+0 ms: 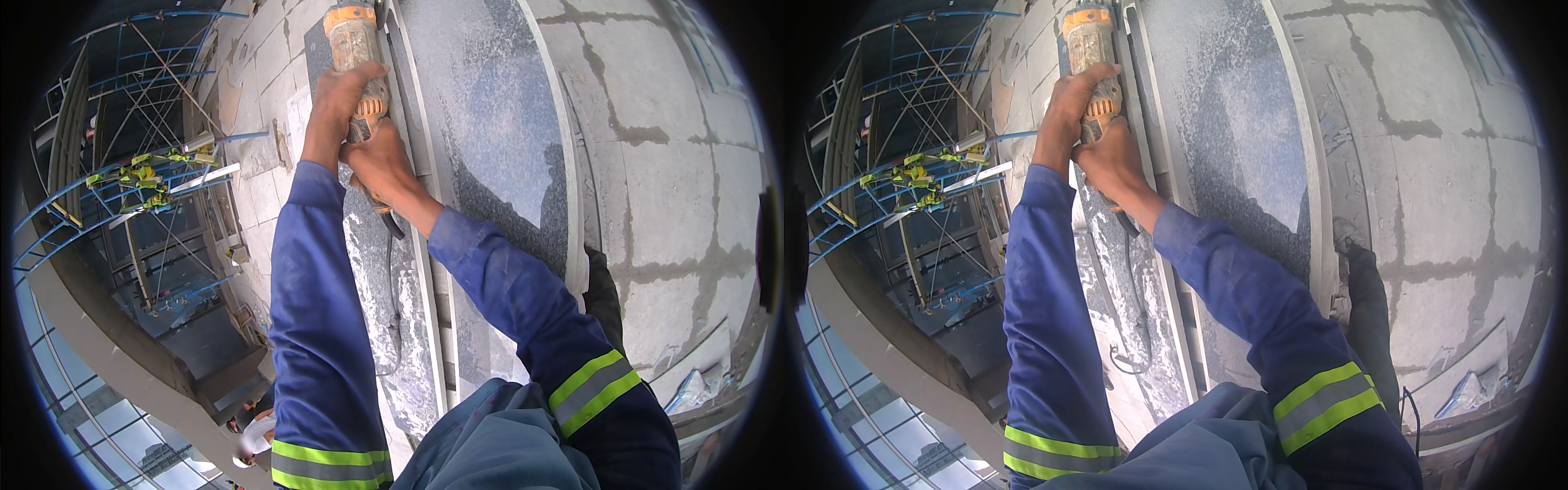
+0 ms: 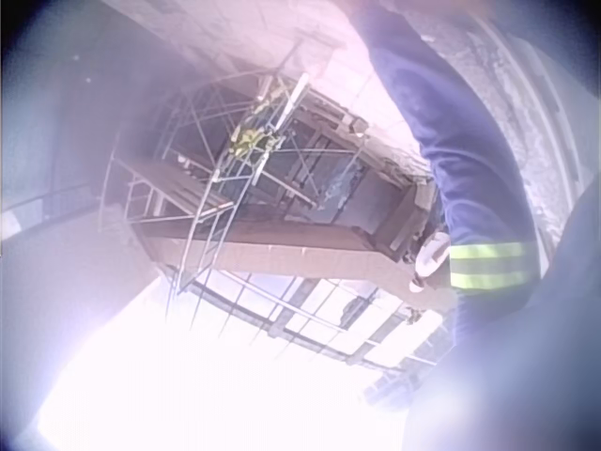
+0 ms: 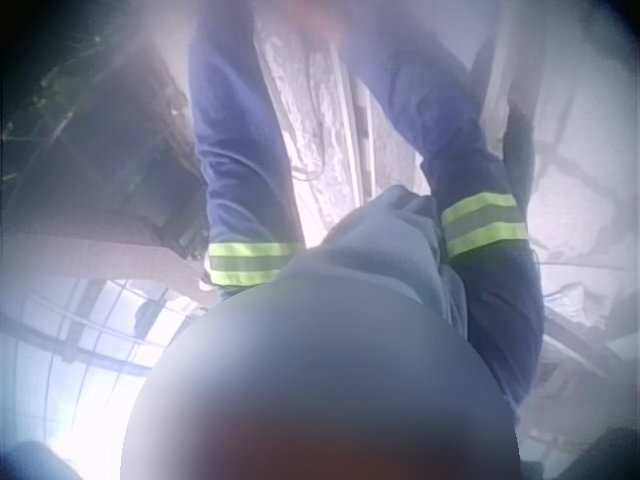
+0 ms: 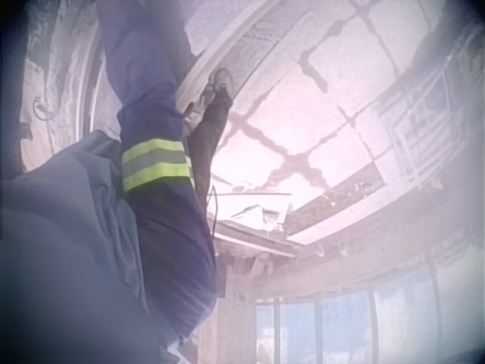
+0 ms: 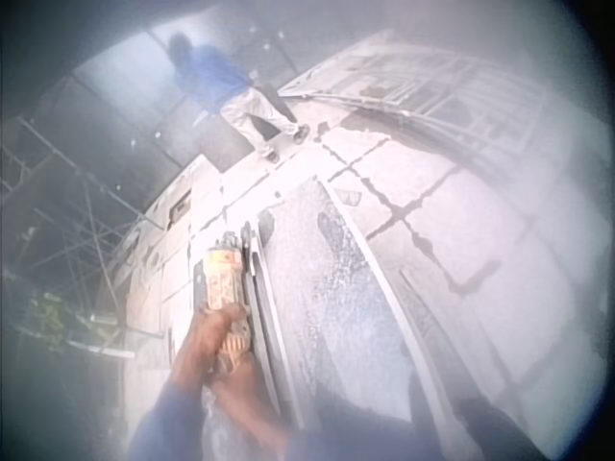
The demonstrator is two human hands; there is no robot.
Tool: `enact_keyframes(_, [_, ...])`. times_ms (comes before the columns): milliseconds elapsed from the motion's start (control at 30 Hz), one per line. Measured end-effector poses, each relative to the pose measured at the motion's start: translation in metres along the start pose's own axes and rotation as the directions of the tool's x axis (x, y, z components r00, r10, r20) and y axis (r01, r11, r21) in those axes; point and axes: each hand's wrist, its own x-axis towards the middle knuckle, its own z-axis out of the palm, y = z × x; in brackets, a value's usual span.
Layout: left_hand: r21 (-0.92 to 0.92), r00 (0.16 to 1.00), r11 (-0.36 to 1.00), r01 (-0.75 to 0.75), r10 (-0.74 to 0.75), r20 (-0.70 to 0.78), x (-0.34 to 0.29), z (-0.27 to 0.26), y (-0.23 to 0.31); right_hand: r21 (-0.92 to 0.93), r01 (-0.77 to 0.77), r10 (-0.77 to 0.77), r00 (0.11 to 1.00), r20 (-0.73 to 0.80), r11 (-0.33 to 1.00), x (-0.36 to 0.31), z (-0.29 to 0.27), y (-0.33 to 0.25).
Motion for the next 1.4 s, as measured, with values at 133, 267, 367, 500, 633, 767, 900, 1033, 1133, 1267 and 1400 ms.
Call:
enact_keyframes(133, [0.029, 0.999, 0.999, 0.035, -0.035, -0.009, 0.0, -0.004, -0.004, -0.004, -0.03, 0.03, 0.999, 0.02, 1.0, -0.006, 0.0, -0.003])
enact_keyframes(267, [0.025, 1.0, 1.0, 0.017, -0.018, 0.023, -0.002, -0.002, -0.001, -0.029, -0.01, 0.012, 0.999, 0.053, 1.0, -0.001, -0.004, 0.002])
enact_keyframes(367, [0.03, 0.999, 0.999, 0.027, -0.028, 0.026, -0.003, -0.002, -0.001, -0.009, -0.017, 0.018, 0.997, 0.081, 1.0, 0.0, -0.005, 0.001])
enact_keyframes(500, [0.011, 1.0, 1.0, 0.024, -0.024, 0.015, 0.002, -0.002, -0.003, -0.026, -0.058, 0.06, 0.995, 0.078, 0.998, 0.004, -0.004, 0.001])
enact_keyframes(633, [-0.019, 1.0, 1.0, -0.013, 0.013, 0.006, 0.005, -0.002, -0.007, -0.04, -0.081, 0.084, 0.994, 0.074, 0.996, 0.008, -0.003, 0.0])
enact_keyframes(767, [-0.04, 1.0, 0.999, -0.011, 0.011, 0.011, 0.008, -0.001, -0.007, -0.078, -0.092, 0.098, 0.992, 0.076, 0.993, 0.013, -0.004, -0.001])
enact_keyframes(900, [-0.022, 1.0, 1.0, 0.013, -0.013, -0.009, 0.012, -0.005, -0.008, -0.075, -0.092, 0.097, 0.992, 0.078, 0.993, 0.014, -0.001, -0.003])
enact_keyframes(1033, [0.011, 1.0, 1.0, 0.017, -0.018, 0.017, 0.004, -0.003, -0.002, -0.061, -0.083, 0.087, 0.994, 0.064, 0.995, 0.011, -0.001, -0.002])
enact_keyframes(1133, [-0.008, 0.999, 1.0, 0.006, -0.006, 0.054, -0.004, -0.003, 0.002, -0.018, -0.048, 0.049, 0.998, 0.045, 0.999, 0.002, -0.001, -0.001])
enact_keyframes(1267, [0.007, 0.999, 1.0, 0.023, -0.023, 0.038, -0.005, -0.003, 0.0, -0.011, -0.021, 0.021, 1.0, 0.001, 1.0, -0.005, 0.001, -0.001])
enact_keyframes(1400, [0.01, 0.999, 0.999, 0.038, -0.038, 0.017, -0.004, -0.004, -0.006, 0.012, -0.015, 0.015, 1.0, 0.003, 1.0, -0.011, 0.001, -0.001])
